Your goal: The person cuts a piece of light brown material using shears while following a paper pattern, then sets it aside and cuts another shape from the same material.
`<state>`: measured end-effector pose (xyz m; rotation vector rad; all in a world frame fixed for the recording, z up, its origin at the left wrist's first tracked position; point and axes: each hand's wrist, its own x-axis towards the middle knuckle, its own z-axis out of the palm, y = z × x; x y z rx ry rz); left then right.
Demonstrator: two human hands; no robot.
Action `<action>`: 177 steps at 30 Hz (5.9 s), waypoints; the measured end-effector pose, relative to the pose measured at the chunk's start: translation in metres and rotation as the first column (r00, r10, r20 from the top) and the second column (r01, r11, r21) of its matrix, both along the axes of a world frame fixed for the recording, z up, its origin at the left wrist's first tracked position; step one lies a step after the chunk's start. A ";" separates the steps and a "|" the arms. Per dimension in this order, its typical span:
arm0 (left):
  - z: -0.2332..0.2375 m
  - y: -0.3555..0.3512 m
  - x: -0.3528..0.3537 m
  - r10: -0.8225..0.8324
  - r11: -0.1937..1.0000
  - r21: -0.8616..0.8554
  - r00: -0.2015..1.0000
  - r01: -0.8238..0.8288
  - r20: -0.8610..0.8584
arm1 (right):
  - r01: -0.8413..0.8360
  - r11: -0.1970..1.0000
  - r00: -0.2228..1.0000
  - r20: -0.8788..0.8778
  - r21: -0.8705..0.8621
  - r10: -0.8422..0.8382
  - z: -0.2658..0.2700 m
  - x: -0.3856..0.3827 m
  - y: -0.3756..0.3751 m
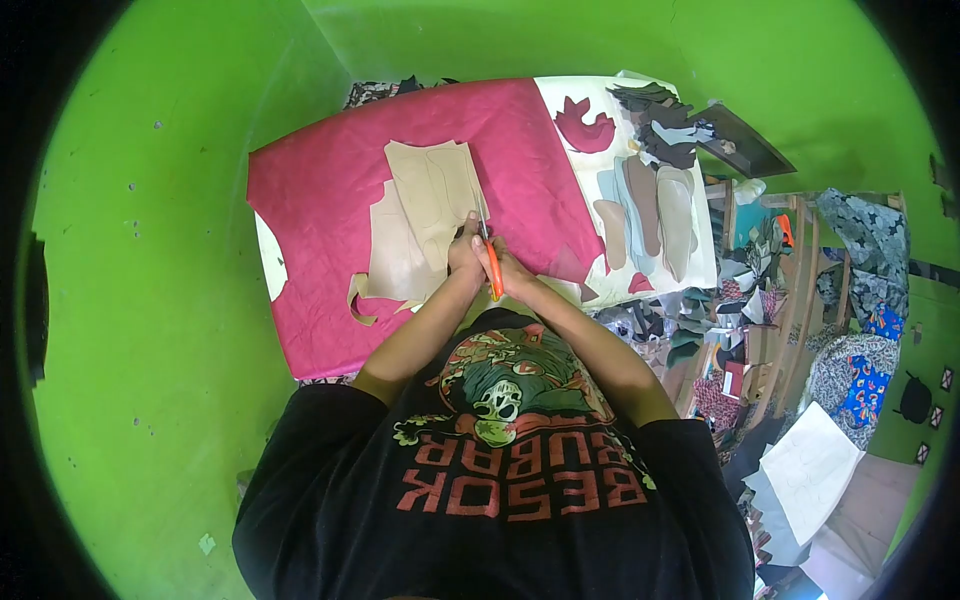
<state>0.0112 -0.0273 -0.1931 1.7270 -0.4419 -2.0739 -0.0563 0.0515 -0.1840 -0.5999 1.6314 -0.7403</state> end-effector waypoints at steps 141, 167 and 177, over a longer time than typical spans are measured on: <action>0.102 -0.175 -0.002 -0.878 0.132 -0.649 0.392 0.750 0.276 | -0.086 0.952 0.991 0.076 -0.294 0.113 0.038 -0.090 0.066; 0.110 -0.175 -0.001 -0.976 0.098 -0.608 0.195 0.788 0.096 | -0.093 0.859 0.995 -0.082 -0.503 0.059 0.050 -0.066 0.067; 0.123 -0.168 -0.006 -0.973 0.074 -0.610 0.190 0.789 0.129 | 0.078 0.924 0.975 0.224 -0.375 0.008 0.045 -0.065 0.070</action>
